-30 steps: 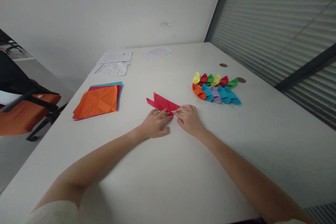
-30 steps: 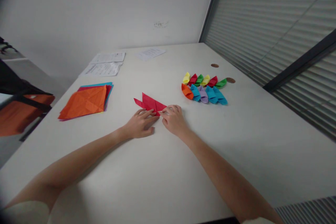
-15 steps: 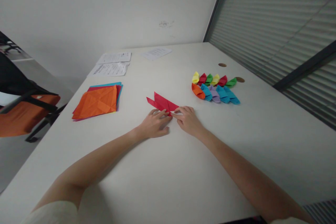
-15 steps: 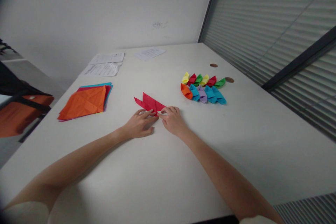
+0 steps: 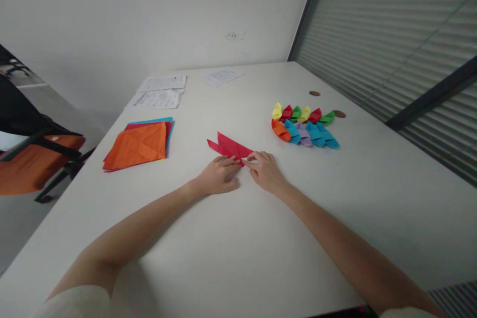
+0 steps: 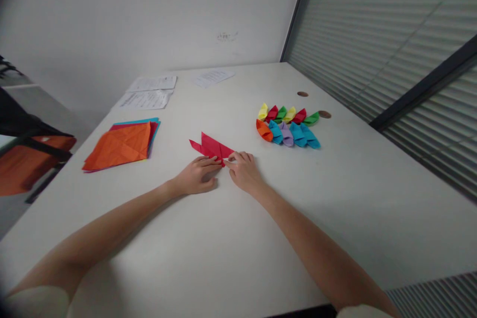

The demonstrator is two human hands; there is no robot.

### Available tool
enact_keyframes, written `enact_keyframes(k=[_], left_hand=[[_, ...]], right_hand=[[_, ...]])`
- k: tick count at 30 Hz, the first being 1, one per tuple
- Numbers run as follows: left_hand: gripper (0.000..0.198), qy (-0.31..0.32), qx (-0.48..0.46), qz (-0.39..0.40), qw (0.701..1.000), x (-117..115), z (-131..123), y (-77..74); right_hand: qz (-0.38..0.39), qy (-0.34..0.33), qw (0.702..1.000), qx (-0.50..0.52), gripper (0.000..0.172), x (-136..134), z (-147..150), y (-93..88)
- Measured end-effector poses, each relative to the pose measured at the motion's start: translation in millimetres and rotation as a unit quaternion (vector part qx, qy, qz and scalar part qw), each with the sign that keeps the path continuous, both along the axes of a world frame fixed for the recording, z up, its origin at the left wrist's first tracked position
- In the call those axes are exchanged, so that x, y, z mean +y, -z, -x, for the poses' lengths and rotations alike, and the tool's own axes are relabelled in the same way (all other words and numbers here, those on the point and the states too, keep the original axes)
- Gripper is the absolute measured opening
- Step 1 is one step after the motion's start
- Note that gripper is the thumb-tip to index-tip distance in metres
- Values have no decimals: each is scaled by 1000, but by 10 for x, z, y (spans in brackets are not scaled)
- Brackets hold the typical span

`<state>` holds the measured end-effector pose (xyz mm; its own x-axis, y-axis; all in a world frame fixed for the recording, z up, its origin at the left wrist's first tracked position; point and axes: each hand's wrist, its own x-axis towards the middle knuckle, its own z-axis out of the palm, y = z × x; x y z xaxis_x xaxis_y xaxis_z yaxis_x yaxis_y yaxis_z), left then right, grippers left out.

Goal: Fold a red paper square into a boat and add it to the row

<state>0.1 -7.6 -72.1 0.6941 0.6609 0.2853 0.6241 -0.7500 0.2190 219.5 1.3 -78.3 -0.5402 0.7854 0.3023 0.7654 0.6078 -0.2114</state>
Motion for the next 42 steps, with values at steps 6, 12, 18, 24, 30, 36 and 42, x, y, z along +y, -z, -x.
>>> enact_keyframes(k=[6, 12, 18, 24, 30, 36, 42], left_hand=[[44, 7, -6, 0, 1000, 7, -9, -22], [48, 10, 1, 1, 1000, -1, -13, -32], [51, 11, 10, -5, 1000, -7, -14, -21], [48, 20, 21, -7, 1000, -12, -22, -24], [51, -16, -47, 33, 998, 50, -1, 47], [50, -20, -44, 34, 998, 72, 9, 74], [45, -11, 8, 7, 1000, -19, -45, -24]], right_hand=[[-6, -5, 1000, -4, 40, -1, -3, 5], [-12, -5, 1000, -8, 39, 7, 6, 29], [-10, -7, 1000, -12, 37, 3, 15, 12], [0, -6, 1000, -21, 37, 2, 11, -20], [7, -4, 1000, -22, 40, 6, 2, -40], [11, -11, 1000, -16, 41, 9, -17, -35], [23, 20, 999, 39, 34, 38, 3, -4]])
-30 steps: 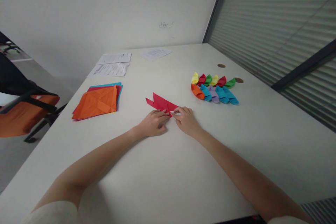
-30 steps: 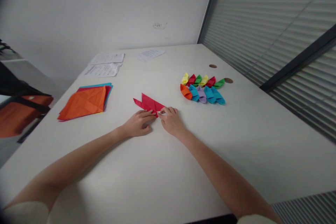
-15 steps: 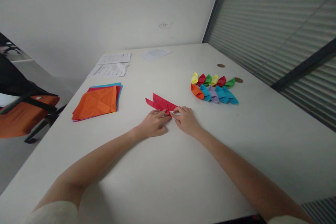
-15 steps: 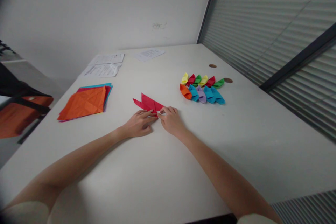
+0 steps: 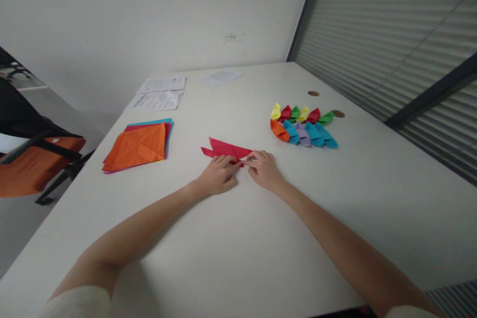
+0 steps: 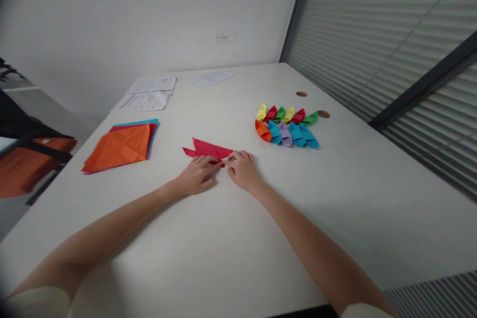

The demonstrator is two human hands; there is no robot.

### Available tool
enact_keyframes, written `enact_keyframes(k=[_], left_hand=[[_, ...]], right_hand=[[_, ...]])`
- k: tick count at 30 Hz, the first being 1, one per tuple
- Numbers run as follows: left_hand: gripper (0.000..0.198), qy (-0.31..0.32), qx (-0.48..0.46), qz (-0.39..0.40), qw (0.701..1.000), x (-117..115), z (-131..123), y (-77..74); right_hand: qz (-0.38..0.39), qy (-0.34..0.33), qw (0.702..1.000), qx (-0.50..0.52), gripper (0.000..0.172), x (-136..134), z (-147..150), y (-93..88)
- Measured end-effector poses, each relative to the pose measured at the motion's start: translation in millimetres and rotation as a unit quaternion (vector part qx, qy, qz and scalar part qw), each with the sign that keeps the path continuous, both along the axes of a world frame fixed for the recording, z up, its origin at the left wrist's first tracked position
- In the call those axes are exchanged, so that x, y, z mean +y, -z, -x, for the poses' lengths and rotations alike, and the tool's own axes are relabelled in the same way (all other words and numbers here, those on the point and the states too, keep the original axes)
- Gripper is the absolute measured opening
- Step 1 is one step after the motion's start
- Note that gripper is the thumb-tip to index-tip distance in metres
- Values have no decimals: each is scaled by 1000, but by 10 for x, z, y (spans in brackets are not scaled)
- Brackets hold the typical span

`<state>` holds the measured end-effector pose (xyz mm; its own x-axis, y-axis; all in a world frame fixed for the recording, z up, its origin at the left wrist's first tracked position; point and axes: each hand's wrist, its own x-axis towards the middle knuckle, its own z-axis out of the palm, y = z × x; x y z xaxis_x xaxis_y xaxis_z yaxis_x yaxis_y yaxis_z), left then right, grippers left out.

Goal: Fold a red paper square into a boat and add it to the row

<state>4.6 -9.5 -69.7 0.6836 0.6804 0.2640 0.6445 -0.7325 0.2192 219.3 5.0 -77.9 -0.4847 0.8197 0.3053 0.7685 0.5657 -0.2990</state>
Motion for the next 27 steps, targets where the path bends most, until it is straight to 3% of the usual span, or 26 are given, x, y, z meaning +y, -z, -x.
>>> enact_keyframes(k=[6, 16, 27], left_hand=[[47, 1, 10, -4, 1000, -33, -41, -42], [41, 10, -56, 16, 998, -28, -44, -9], [44, 11, -35, 15, 999, -20, -54, -41]], right_hand=[[18, 111, 992, 55, 20, 20, 105, 23], [55, 132, 988, 53, 16, 21, 143, 62], [64, 152, 983, 85, 12, 9, 175, 40]])
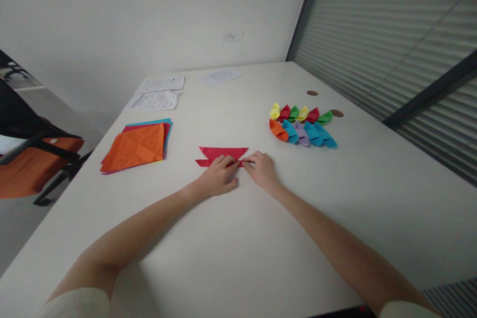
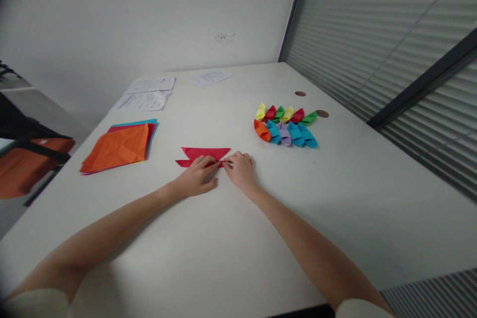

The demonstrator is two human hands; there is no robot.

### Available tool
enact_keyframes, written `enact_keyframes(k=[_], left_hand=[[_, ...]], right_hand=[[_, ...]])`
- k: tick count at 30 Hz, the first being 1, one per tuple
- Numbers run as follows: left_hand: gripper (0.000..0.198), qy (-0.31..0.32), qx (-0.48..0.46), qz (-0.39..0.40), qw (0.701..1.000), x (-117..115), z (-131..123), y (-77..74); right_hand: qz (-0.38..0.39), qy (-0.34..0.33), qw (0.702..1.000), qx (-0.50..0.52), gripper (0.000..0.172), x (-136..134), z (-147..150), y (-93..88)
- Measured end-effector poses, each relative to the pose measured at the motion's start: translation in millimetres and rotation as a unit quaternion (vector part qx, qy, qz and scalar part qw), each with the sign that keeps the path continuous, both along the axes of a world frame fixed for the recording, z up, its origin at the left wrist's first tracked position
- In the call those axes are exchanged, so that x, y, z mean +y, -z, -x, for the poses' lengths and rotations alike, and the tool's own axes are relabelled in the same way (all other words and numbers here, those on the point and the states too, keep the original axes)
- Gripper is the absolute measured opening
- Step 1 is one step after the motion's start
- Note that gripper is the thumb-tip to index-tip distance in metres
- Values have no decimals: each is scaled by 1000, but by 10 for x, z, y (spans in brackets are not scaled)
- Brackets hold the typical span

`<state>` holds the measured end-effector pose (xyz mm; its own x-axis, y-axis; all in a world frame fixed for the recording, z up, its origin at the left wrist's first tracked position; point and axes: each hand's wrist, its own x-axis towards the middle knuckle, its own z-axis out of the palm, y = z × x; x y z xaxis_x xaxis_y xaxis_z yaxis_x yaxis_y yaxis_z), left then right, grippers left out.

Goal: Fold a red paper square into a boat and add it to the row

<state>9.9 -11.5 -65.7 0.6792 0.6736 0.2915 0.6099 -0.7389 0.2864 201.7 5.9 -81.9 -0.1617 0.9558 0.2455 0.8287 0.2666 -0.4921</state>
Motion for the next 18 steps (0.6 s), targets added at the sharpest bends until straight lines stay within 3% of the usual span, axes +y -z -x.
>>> enact_keyframes(k=[8, 18], left_hand=[[44, -3, -29, 22, 999, 11, 4, 15], [38, -24, -63, 46, 997, 40, 9, 34]], right_hand=[[0, 10, 1000, 29, 9, 24, 49, -21], [-26, -67, 994, 77, 9, 50, 59, 26]])
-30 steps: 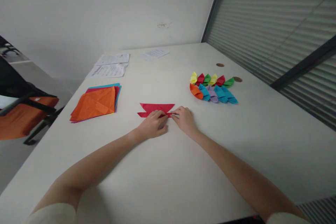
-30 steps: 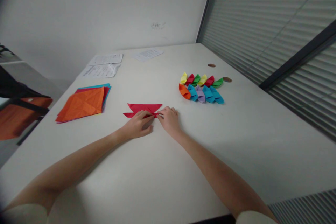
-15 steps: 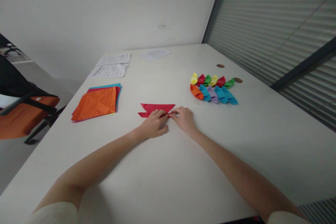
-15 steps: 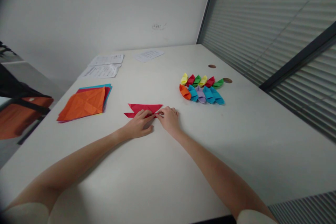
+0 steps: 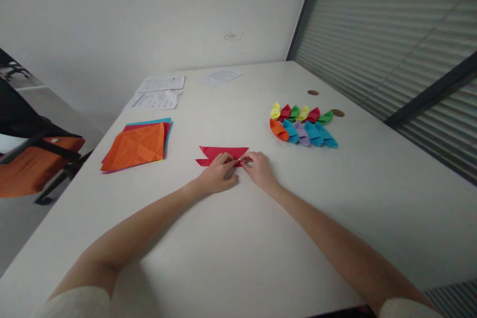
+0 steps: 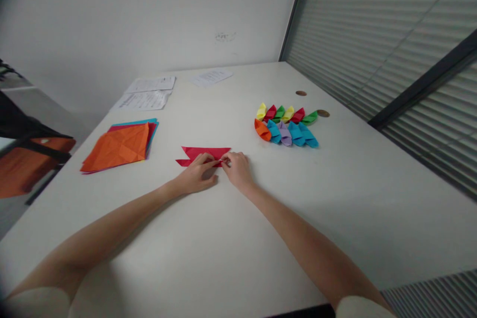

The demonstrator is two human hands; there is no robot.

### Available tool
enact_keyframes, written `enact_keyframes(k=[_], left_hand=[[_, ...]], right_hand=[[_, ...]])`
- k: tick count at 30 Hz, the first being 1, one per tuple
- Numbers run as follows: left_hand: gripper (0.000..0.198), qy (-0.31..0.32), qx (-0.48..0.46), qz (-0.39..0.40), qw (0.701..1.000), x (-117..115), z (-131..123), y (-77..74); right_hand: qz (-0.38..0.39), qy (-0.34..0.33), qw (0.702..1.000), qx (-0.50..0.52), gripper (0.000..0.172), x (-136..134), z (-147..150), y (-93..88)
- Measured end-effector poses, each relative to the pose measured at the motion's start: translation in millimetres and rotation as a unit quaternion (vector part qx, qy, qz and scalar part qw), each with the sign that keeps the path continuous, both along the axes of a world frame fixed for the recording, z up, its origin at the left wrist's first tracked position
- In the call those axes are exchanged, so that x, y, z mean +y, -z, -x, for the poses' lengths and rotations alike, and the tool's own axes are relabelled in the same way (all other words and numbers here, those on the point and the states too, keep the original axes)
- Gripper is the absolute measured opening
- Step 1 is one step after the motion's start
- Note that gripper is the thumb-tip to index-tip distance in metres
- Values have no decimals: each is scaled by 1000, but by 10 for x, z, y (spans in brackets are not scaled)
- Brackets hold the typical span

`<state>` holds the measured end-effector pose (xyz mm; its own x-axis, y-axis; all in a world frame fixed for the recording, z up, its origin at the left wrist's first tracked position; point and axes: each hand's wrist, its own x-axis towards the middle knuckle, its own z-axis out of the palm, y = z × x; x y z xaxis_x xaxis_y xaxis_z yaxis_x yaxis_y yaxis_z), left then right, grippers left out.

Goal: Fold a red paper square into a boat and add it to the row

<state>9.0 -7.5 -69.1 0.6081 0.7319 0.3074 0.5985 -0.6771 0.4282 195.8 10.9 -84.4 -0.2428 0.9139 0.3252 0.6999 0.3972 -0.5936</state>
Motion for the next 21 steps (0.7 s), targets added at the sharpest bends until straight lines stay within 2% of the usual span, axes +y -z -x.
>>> enact_keyframes(k=[6, 15, 21], left_hand=[[34, -4, -10, -12, 1000, 15, 4, 35], [29, 9, -26, -38, 999, 30, 59, 74], [31, 15, -12, -48, 999, 29, 90, 92]], right_hand=[[-68, -57, 994, -60, 10, -60, -24, -43], [-116, -200, 960, -158, 30, -72, -190, -51], [-123, -208, 958, -153, 26, -49, -235, -46]])
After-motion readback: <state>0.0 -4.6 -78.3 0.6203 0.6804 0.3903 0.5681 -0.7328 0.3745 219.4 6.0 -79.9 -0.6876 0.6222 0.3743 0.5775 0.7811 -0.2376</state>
